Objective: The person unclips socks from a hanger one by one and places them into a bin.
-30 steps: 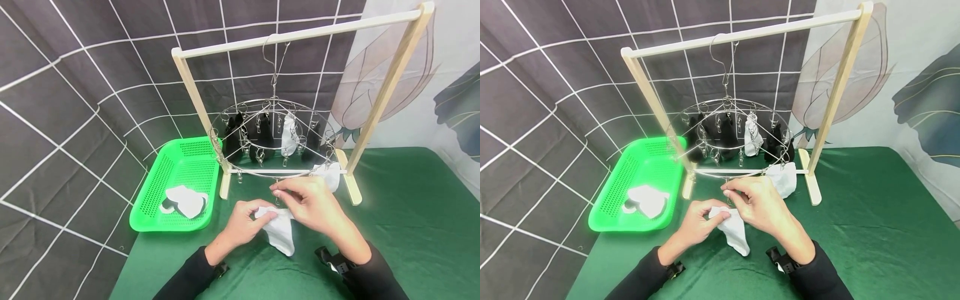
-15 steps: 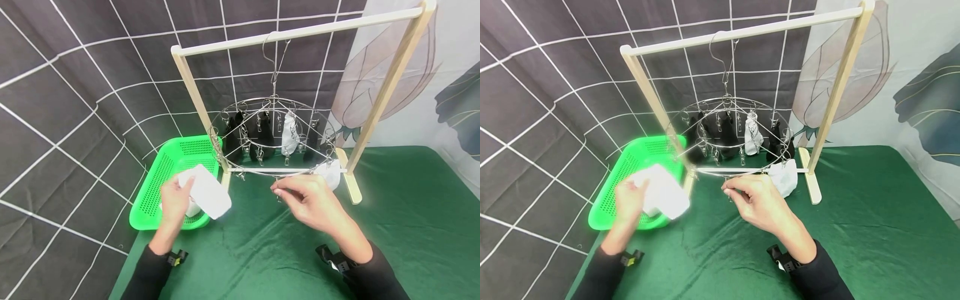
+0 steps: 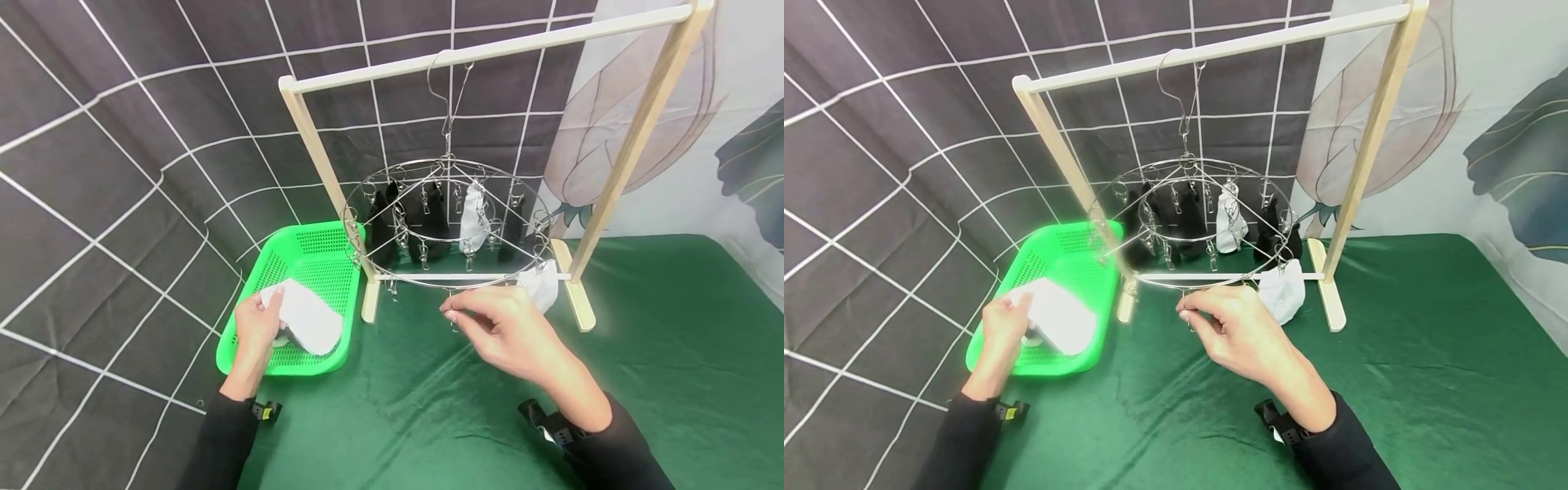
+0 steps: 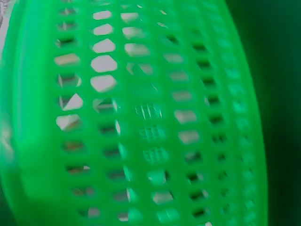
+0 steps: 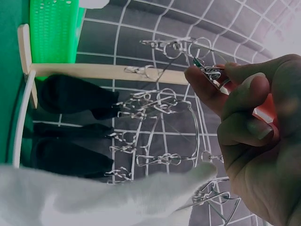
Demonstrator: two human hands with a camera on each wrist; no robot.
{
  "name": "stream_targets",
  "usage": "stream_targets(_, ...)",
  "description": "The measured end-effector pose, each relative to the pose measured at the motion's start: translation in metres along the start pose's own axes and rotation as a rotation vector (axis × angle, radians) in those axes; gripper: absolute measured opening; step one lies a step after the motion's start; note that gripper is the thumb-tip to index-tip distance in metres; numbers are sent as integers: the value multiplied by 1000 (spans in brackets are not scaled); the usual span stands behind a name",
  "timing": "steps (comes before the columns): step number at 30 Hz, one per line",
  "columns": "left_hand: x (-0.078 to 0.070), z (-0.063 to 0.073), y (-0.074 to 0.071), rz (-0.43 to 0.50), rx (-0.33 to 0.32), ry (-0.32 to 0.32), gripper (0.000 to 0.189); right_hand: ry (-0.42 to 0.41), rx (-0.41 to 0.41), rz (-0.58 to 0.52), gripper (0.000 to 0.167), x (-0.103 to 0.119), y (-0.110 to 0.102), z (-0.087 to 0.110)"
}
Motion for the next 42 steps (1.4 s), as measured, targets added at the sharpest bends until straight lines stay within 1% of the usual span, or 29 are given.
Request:
stream_targets(2, 5, -6, -1, -10, 8, 5, 40, 4, 0, 7, 21, 0, -1, 0)
stream_targets(4, 5, -12, -2, -28, 0, 14, 37, 7, 0, 17, 21, 0, -1, 1)
stream_targets(6, 2, -17, -2, -45, -38, 38, 37, 10, 0, 29, 20, -1, -2, 1)
stream_targets(8, -5, -17, -1, -47, -106, 143, 35, 9, 1, 37, 19, 0, -2, 1)
stream_targets(9, -11, -14, 0, -39, -138, 214, 34, 8, 2, 41, 19, 0, -1, 1)
stream_targets(10, -18, -9, 2, -32, -170, 303, 32, 6, 3, 45, 19, 0, -1, 1)
stream_targets(11, -26, -2, 5, -28, -200, 418, 30, 4, 3, 50, 19, 0, 0, 2)
stream_targets(13, -46, 17, 12, -27, -243, 677, 27, 0, 1, 57, 19, 1, 1, 2)
stream_targets(14, -59, 30, 16, -32, -259, 798, 27, -2, 0, 60, 19, 1, 1, 2)
stream_targets(16, -86, 57, 24, -27, -314, 1049, 28, -5, -4, 70, 19, 2, 2, 3)
stream_targets(17, -100, 71, 28, -12, -343, 1170, 27, -3, -7, 74, 19, 2, 2, 3)
stream_targets(18, -115, 85, 33, 10, -359, 1286, 27, -1, -8, 77, 19, 2, 2, 3)
stream_targets(20, -140, 112, 41, 51, -360, 1512, 26, 4, -10, 79, 20, 2, 2, 3)
stream_targets(21, -151, 123, 45, 62, -347, 1611, 25, 5, -10, 78, 20, 2, 2, 3)
stream_targets(22, -160, 133, 49, 64, -321, 1697, 25, 7, -9, 77, 20, 2, 2, 3)
stream_targets(23, -167, 141, 53, 55, -283, 1765, 24, 7, -8, 74, 20, 2, 2, 3)
stream_targets(24, -172, 148, 57, 28, -243, 1819, 25, 5, -10, 75, 19, 2, 2, 3)
stream_targets(25, -176, 153, 61, -12, -220, 1857, 27, 1, -11, 80, 19, 2, 2, 3)
stream_targets(27, -177, 158, 69, -99, -182, 1891, 30, -10, -13, 91, 16, 3, 3, 2)
stream_targets(29, -174, 158, 77, -171, -150, 1887, 30, -18, -13, 106, 13, 3, 3, 2)
stream_targets(31, -168, 156, 83, -217, -138, 1873, 28, -20, -5, 119, 10, 4, 4, 2)
stream_targets(34, -161, 152, 89, -204, -135, 1843, 23, 4, 19, 116, 8, 4, 5, 2)
stream_targets(38, -158, 148, 92, -158, -175, 1828, 20, 58, 72, 120, 11, 5, 4, 3)
stream_targets(40, -158, 147, 92, -153, -203, 1823, 21, 67, 97, 133, 13, 6, 1, 3)
stream_targets(42, -158, 147, 91, -149, -226, 1816, 21, 52, 104, 131, 18, 8, -3, 3)
Point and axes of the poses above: each hand's wrist, its own z-axis away from the middle knuckle, its own y-axis out of the palm, x = y × z, the point moved 1 cm from there along -z, towards the middle knuckle, and after that the axes turned 5 degrees about -z, right-handed, at the moved point
